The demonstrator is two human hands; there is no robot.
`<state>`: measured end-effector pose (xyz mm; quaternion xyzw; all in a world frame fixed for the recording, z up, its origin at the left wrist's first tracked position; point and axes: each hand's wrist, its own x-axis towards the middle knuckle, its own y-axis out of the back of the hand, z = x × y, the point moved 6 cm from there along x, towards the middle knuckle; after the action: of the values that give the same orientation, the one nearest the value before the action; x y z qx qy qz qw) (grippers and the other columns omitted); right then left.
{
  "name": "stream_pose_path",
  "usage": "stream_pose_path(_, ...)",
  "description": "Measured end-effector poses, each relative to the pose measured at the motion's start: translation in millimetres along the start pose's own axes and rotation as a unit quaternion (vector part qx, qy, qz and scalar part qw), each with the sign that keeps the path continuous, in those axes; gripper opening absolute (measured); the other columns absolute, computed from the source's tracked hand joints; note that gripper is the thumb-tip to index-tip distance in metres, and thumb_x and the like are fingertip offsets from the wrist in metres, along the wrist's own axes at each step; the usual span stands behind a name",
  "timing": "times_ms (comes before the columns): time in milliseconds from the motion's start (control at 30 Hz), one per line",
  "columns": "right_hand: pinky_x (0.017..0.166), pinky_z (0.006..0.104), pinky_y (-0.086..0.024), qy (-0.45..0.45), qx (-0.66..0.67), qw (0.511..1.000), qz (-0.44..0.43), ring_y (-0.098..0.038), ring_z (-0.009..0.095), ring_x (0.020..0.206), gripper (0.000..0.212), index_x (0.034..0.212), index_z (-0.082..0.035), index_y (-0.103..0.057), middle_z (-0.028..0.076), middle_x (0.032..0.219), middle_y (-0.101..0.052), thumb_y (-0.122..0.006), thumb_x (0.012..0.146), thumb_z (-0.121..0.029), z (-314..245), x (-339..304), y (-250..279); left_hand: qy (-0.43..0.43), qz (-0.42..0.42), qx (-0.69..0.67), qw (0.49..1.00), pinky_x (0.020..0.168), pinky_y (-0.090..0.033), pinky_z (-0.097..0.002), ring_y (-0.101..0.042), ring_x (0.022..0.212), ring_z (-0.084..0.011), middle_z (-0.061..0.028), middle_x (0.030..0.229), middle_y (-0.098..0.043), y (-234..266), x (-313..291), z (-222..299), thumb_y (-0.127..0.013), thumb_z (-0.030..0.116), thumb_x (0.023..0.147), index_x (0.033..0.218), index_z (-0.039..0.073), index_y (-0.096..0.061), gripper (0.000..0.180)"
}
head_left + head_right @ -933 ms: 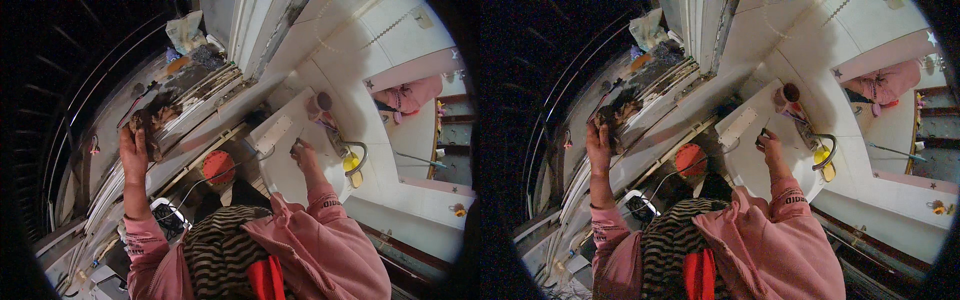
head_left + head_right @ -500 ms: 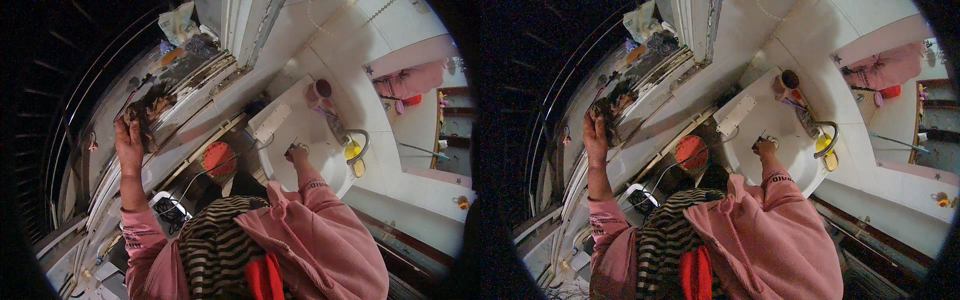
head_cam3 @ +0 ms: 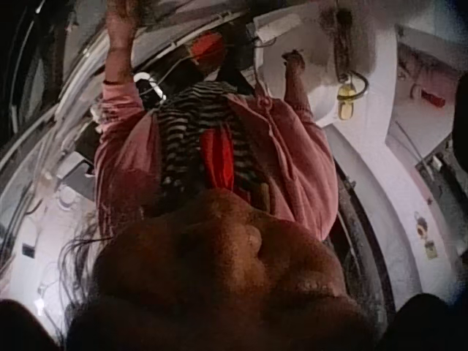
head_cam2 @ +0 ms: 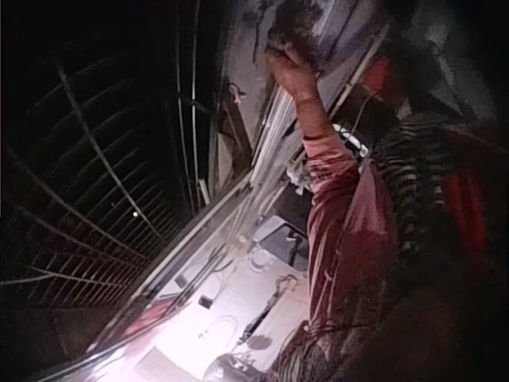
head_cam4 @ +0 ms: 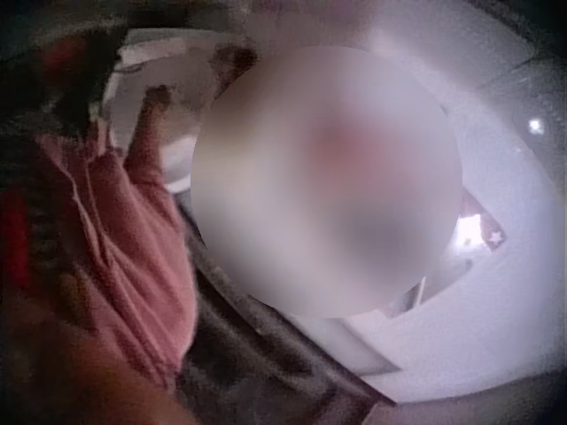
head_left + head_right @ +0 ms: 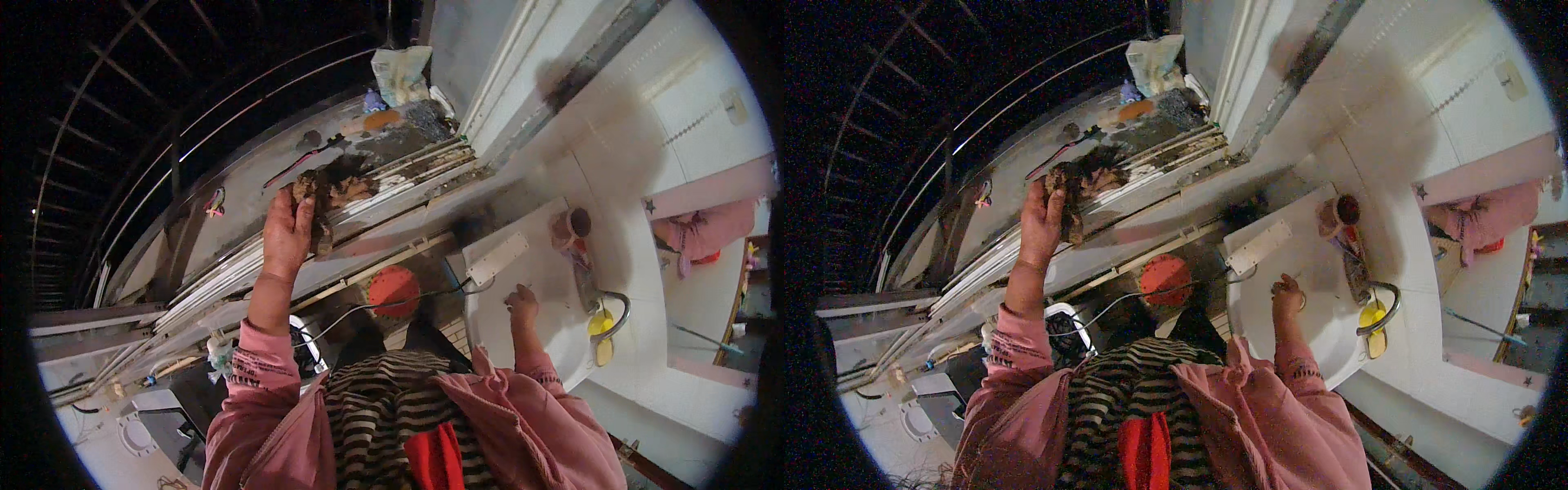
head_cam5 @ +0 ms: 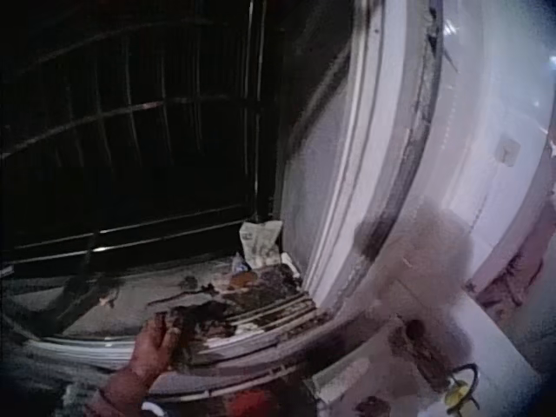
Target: The person wipes a metal window frame with a cloth, then rinses the cloth in a pink basin and wrings it out. They continue wiping the window frame and a nearby glass panel with the damp cloth.
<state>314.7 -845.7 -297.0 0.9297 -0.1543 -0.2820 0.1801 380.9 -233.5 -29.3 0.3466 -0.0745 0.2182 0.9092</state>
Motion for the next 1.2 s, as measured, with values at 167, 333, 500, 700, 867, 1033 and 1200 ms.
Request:
stream_pose_path(167, 0.088, 0.0305, -0.054, 0.222, -0.039, 0.968, -0.110, -0.069, 0.017, 0.096, 0.030, 0.124, -0.003, -0.071, 0.008, 0.106, -0.074, -0.070, 0.094, -0.008, -195.9, -108.9, -62.0, 0.075, 0.007, -0.280, 0.957, 0.099, -0.049, -0.0374, -0.064, 0.109, -0.0242, -0.0107, 0.119, -0.070, 2.9, -2.7, 8.6, -0.064, 0.020, 0.103, 0.128, 0.001, -0.059, 0.032)
stream_pose_path(333, 0.090, 0.0296, -0.055, 0.387, -0.007, 0.878, -0.280, -0.068, 0.016, 0.104, 0.040, 0.130, -0.004, -0.067, 0.008, 0.119, -0.070, -0.074, 0.091, -0.003, -327.5, -188.2, -141.8, 0.137, -0.007, -0.536, 0.833, 0.100, -0.049, -0.0352, -0.063, 0.110, -0.0164, -0.0047, 0.121, -0.068, 3.0, -0.4, 65.7, -0.068, 0.014, 0.100, 0.123, 0.006, -0.061, 0.025)
stream_pose_path(500, 0.087, 0.0275, -0.056, 0.388, 0.159, 0.861, -0.288, -0.067, 0.014, 0.103, 0.046, 0.137, -0.001, -0.060, 0.007, 0.119, -0.067, -0.072, 0.092, 0.002, -393.3, -215.5, -187.2, 0.173, -0.088, -0.641, 0.743, 0.099, -0.051, -0.0389, -0.064, 0.109, -0.0173, -0.0039, 0.120, -0.067, -11.0, -7.0, 116.0, -0.070, 0.012, 0.099, 0.117, 0.008, -0.061, 0.021)
stream_pose_path(700, 0.088, 0.0361, -0.055, 0.543, 0.040, 0.826, -0.144, -0.071, 0.027, 0.099, 0.033, 0.116, -0.005, -0.072, 0.013, 0.115, -0.072, -0.068, 0.085, 0.006, -445.0, -182.0, -163.5, 0.106, -0.074, -0.505, 0.853, 0.090, -0.051, -0.0309, -0.062, 0.100, -0.0126, 0.0000, 0.106, -0.070, -13.4, -1.6, 84.4, -0.071, 0.012, 0.100, 0.105, 0.009, -0.063, 0.010)
stream_pose_path(867, 0.094, 0.0401, -0.055, 0.651, -0.107, 0.752, -0.012, -0.067, 0.034, 0.112, 0.034, 0.111, -0.005, -0.075, 0.014, 0.123, -0.070, -0.065, 0.081, 0.008, -493.6, -182.3, -140.3, -0.063, -0.029, -0.131, 0.989, 0.083, -0.053, -0.0345, -0.065, 0.089, -0.0274, -0.0108, 0.091, -0.068, -3.8, 3.7, 111.6, -0.078, 0.012, 0.088, 0.091, 0.003, -0.073, 0.011)
stream_pose_path(1033, 0.103, 0.0452, -0.050, 0.654, -0.401, 0.641, 0.029, -0.060, 0.036, 0.122, 0.028, 0.108, -0.008, -0.077, 0.013, 0.122, -0.069, -0.070, 0.081, -0.007, -456.5, -147.6, -162.0, -0.157, -0.059, 0.107, 0.980, 0.091, -0.053, -0.0475, -0.062, 0.105, -0.0369, -0.0150, 0.115, -0.067, -21.8, 2.2, 124.2, -0.075, 0.013, 0.086, 0.106, 0.005, -0.075, 0.022)
stream_pose_path(1200, 0.097, 0.0481, -0.052, 0.584, -0.433, 0.686, -0.021, -0.061, 0.036, 0.113, 0.023, 0.104, -0.006, -0.077, 0.014, 0.116, -0.069, -0.070, 0.088, -0.021, -457.2, -127.2, -181.8, -0.177, -0.129, 0.203, 0.954, 0.099, -0.050, -0.0500, -0.055, 0.119, -0.0396, -0.0152, 0.138, -0.059, -51.6, 11.0, 125.7, -0.067, 0.010, 0.089, 0.127, 0.006, -0.068, 0.038)
